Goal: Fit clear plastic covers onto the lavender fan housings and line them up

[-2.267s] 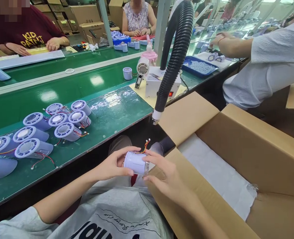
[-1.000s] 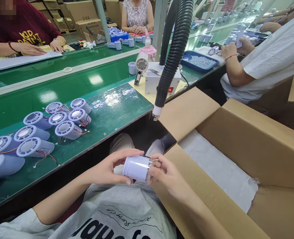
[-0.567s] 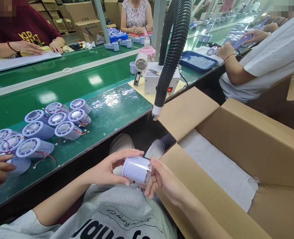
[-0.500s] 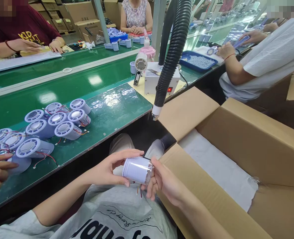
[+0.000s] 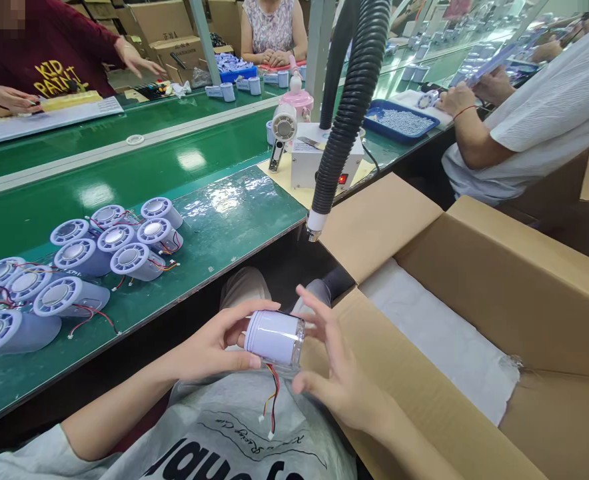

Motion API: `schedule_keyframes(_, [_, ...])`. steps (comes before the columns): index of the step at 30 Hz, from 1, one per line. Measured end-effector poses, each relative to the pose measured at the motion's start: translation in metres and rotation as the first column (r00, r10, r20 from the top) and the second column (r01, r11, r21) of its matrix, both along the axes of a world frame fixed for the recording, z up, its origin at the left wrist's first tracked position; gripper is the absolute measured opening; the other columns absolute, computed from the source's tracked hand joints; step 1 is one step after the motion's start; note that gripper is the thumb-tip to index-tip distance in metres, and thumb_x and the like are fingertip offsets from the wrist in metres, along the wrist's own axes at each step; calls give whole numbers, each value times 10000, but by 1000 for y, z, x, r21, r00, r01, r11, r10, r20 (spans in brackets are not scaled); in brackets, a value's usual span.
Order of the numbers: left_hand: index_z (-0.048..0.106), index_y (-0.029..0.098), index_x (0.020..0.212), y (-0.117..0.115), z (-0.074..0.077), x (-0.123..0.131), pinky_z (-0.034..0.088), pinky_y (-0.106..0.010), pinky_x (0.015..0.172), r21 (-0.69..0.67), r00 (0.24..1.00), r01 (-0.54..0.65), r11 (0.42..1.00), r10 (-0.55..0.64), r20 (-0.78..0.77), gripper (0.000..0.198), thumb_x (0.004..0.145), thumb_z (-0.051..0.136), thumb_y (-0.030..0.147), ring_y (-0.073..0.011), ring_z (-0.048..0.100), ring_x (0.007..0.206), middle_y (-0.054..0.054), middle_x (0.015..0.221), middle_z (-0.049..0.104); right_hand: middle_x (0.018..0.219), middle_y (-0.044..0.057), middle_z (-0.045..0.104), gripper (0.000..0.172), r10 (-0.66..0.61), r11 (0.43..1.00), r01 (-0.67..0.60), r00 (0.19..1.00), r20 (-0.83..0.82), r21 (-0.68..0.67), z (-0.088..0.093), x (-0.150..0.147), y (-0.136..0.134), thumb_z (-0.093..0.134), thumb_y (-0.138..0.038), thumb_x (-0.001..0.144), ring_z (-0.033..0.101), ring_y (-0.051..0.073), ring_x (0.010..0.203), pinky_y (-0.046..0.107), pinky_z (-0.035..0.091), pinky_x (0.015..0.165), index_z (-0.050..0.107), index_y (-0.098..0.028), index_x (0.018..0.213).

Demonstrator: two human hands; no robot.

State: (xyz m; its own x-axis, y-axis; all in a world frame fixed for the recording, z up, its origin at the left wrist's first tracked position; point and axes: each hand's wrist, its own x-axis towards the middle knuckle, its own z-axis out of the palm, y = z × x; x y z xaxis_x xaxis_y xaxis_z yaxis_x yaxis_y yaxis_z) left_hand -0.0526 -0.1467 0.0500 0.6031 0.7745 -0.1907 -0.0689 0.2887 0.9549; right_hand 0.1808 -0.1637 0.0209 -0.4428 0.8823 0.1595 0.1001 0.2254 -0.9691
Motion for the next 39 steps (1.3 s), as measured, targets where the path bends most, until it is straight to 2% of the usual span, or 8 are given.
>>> schedule_keyframes(2, [500,289,1320,0,-2,-1,530,-303,833,-71,999,10,997,-7,46,619,761,765,274,-179,640,966,-53,1134,626,1568,40,278,703,8,932,-56,991,135,359,-2,5,1,668,-231,893,410,273,1353,470,398,1100,288,-395,1462])
schedule_keyframes(4, [480,307,1345,0,-3,-2,537,-299,782,-89,999,19,996,-16,30,651,760,766,305,-171,647,902,-53,1124,631,1531,14,362,680,14,885,-103,981,194,455,-2,7,2,625,-83,885,421,252,1349,447,397,1107,372,-403,1429])
schedule_keyframes(7, [487,346,1368,4,-2,-5,527,-316,841,41,996,51,998,-48,-71,757,692,821,285,-203,628,1006,-58,1240,597,1413,47,520,555,55,991,-65,995,86,117,3,5,1,681,-246,885,540,249,1244,390,485,1033,462,-356,1384])
schedule_keyframes(11, [503,364,1365,6,-3,-6,479,-382,996,87,995,99,991,-96,-40,755,695,818,216,-246,561,1192,-61,1376,516,1140,8,698,413,60,932,-131,975,-214,-338,10,-1,-1,674,-405,885,689,196,973,294,595,827,572,-394,1284])
schedule_keyframes(23, [425,368,1420,-1,-17,-1,530,-390,931,-76,984,131,988,-121,129,785,752,757,125,-221,657,1064,-82,1345,572,1312,-33,628,618,14,1000,-16,997,82,27,-1,6,0,762,-88,755,616,242,1175,346,530,981,624,-450,1236])
schedule_keyframes(32, [353,391,1432,-7,-17,3,373,-429,1116,201,995,-15,979,-5,99,780,795,691,93,-233,455,1348,-76,1480,428,1370,99,569,676,-15,913,-78,974,-225,-401,17,3,-1,770,-504,762,593,311,1183,429,555,938,506,-315,1354])
schedule_keyframes(36, [338,333,1442,3,-15,1,339,-421,1127,151,999,-45,988,42,23,915,670,826,392,-274,398,1367,-96,1542,303,1279,84,630,544,-69,984,60,996,-48,-169,15,4,-2,804,-338,767,617,296,1146,421,561,943,588,-305,1265])
schedule_keyframes(39, [426,201,1376,10,-15,2,516,-388,833,-104,998,51,993,-48,27,753,811,518,690,-234,641,976,-148,1219,584,1293,59,617,572,-85,973,61,991,101,223,15,3,-4,778,-168,774,595,275,1187,410,544,984,570,-340,1278])
